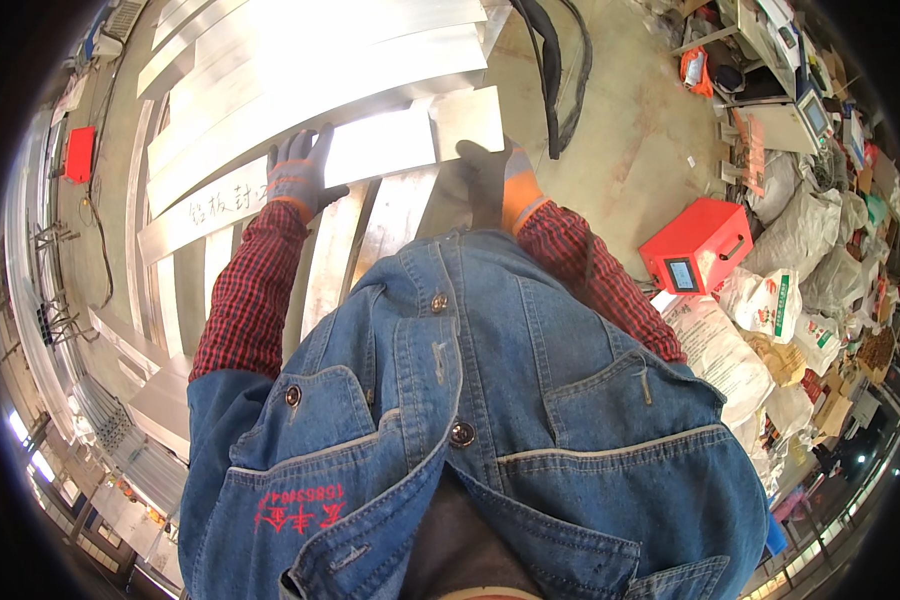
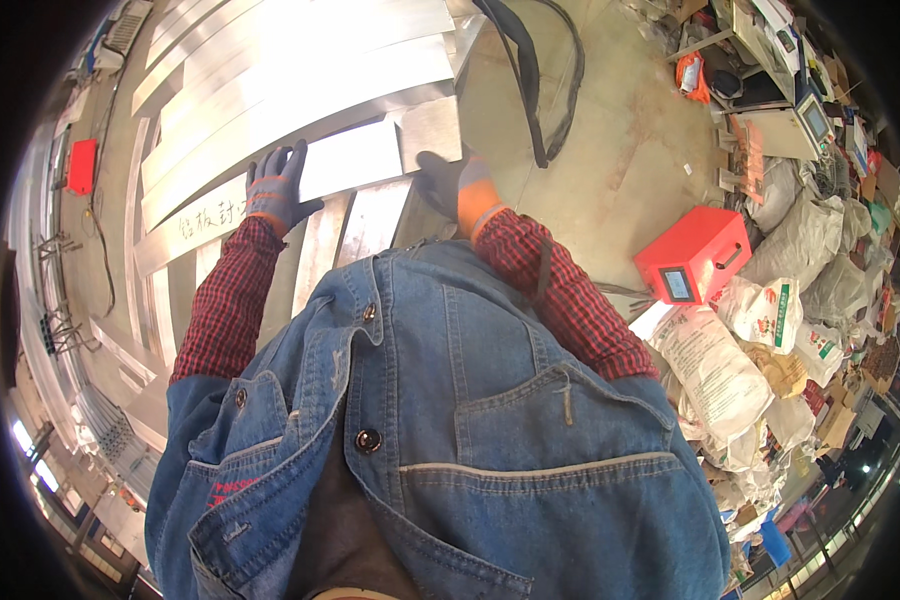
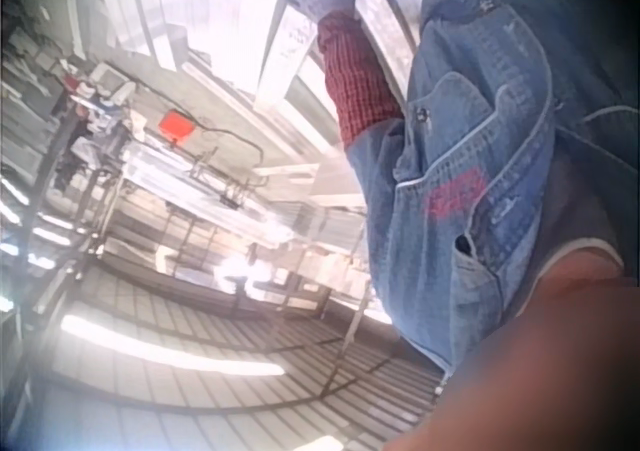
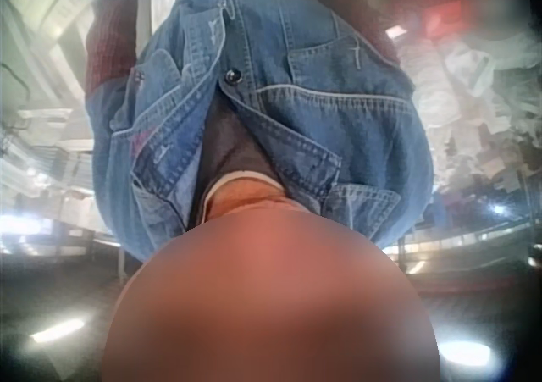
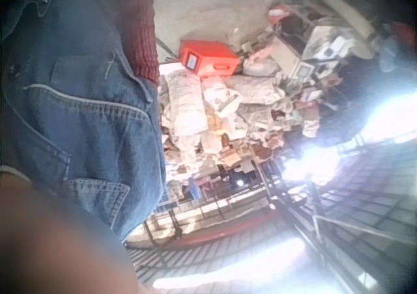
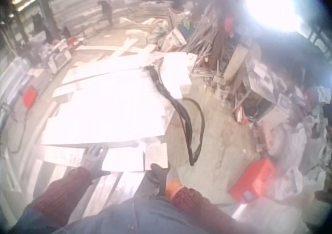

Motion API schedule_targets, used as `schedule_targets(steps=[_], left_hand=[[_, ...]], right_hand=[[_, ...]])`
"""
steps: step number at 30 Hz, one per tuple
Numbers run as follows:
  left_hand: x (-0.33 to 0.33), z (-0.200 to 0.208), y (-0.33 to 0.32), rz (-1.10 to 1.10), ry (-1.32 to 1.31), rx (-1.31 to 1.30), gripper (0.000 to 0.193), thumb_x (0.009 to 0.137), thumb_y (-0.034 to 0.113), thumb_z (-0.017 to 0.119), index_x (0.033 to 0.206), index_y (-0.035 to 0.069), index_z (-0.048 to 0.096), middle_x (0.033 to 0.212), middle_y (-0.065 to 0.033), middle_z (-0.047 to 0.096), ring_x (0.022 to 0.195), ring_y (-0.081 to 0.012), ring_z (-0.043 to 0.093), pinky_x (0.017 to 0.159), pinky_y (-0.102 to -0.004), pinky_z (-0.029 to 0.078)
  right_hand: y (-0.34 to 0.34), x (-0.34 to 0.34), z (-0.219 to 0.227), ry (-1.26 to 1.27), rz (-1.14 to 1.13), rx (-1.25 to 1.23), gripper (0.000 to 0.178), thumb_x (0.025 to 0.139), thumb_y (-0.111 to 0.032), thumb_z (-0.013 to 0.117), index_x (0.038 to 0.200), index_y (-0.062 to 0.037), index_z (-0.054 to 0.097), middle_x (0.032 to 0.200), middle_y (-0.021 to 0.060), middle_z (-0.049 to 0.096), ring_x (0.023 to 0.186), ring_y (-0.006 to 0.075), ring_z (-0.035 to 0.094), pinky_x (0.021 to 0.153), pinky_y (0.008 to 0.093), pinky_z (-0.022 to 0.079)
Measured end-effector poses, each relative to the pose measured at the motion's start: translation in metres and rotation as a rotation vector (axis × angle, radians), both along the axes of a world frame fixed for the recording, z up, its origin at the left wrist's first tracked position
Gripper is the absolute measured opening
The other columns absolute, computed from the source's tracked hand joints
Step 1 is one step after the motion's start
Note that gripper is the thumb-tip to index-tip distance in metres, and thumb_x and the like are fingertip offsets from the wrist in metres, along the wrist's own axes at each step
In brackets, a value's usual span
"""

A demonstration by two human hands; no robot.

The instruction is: The person aligns and welds metal frame components using a handheld welding torch. They repeatedly position metal bars, apply welds along seams, and adjust pieces to maintain alignment. The work occurs in a cluttered workshop with metal parts and equipment visible.

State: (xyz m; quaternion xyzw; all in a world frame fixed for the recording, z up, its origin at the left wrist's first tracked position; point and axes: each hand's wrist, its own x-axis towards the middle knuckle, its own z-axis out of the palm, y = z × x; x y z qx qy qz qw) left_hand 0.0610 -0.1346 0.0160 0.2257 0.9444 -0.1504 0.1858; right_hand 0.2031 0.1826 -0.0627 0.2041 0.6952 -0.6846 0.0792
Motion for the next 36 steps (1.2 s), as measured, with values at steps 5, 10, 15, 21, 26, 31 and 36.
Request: schedule_targets(steps=[5, 10, 15, 21, 26, 31, 36], left_hand=[[-0.003, -0.003, -0.003, -0.009, 0.005, 0.039, 0.124, 0.084, 0.059, 0.099, 0.183, 0.027, 0.031, 0.179, -0.0125, 0.047, 0.170, -0.0355, 0.038, 0.142, -0.0615, 0.023], [0.000, -0.002, -0.004, -0.004, 0.020, 0.090, 0.130, 0.078, 0.054, 0.103, 0.183, 0.028, 0.032, 0.176, -0.0167, 0.050, 0.168, -0.0388, 0.041, 0.140, -0.0616, 0.028], [-0.008, 0.010, 0.003, 0.008, -0.036, 0.021, 0.123, 0.084, 0.059, 0.098, 0.183, 0.029, 0.032, 0.180, -0.0162, 0.047, 0.167, -0.0384, 0.042, 0.140, -0.0603, 0.030], [-0.021, 0.024, 0.008, -0.032, -0.090, -0.012, 0.129, 0.080, 0.057, 0.100, 0.184, 0.029, 0.029, 0.177, -0.0195, 0.049, 0.163, -0.0415, 0.048, 0.135, -0.0564, 0.039], [-0.054, 0.021, 0.006, -0.053, -0.410, 0.044, 0.137, 0.079, 0.051, 0.104, 0.186, 0.029, 0.022, 0.171, -0.0190, 0.057, 0.154, -0.0406, 0.058, 0.121, -0.0494, 0.057], [-0.084, -0.001, 0.000, 0.104, -0.606, 0.134, 0.123, 0.084, 0.057, 0.100, 0.184, 0.034, 0.032, 0.163, -0.0147, 0.067, 0.131, -0.0322, 0.073, 0.094, -0.0447, 0.069], [-0.096, -0.030, -0.018, 0.279, -0.552, 0.266, 0.107, 0.085, 0.062, 0.098, 0.177, 0.037, 0.048, 0.159, -0.0125, 0.071, 0.134, -0.0315, 0.072, 0.099, -0.0470, 0.068]], right_hand=[[-0.003, -0.011, -0.034, -0.223, -0.151, -0.069, 0.052, 0.100, -0.025, 0.081, 0.141, 0.0045, 0.070, 0.117, 0.0212, 0.085, 0.099, 0.0343, 0.085, 0.082, 0.0410, 0.066], [-0.028, -0.014, -0.071, -0.296, -0.026, 0.122, 0.053, 0.101, -0.023, 0.078, 0.146, 0.0030, 0.069, 0.129, 0.0215, 0.082, 0.113, 0.0304, 0.082, 0.089, 0.0411, 0.065], [-0.011, -0.007, -0.042, -0.265, 0.031, -0.255, 0.041, 0.105, -0.018, 0.074, 0.140, 0.0009, 0.069, 0.123, 0.0167, 0.080, 0.113, 0.0282, 0.079, 0.095, 0.0406, 0.065], [0.007, -0.002, 0.018, -0.049, -0.205, -0.585, 0.044, 0.106, -0.019, 0.079, 0.143, 0.0017, 0.066, 0.123, 0.0165, 0.078, 0.105, 0.0302, 0.079, 0.089, 0.0420, 0.066], [0.027, 0.001, 0.019, -0.100, -0.430, -0.479, 0.041, 0.109, -0.016, 0.076, 0.143, 0.0039, 0.065, 0.122, 0.0174, 0.077, 0.106, 0.0342, 0.081, 0.086, 0.0424, 0.067], [0.041, 0.017, 0.017, -0.106, -0.422, -0.500, 0.046, 0.110, -0.020, 0.077, 0.145, 0.0057, 0.063, 0.128, 0.0208, 0.077, 0.112, 0.0361, 0.082, 0.090, 0.0422, 0.068], [0.042, 0.013, 0.021, -0.085, -0.358, -0.257, 0.050, 0.109, -0.023, 0.079, 0.146, 0.0069, 0.066, 0.131, 0.0193, 0.078, 0.113, 0.0313, 0.080, 0.094, 0.0412, 0.068]])
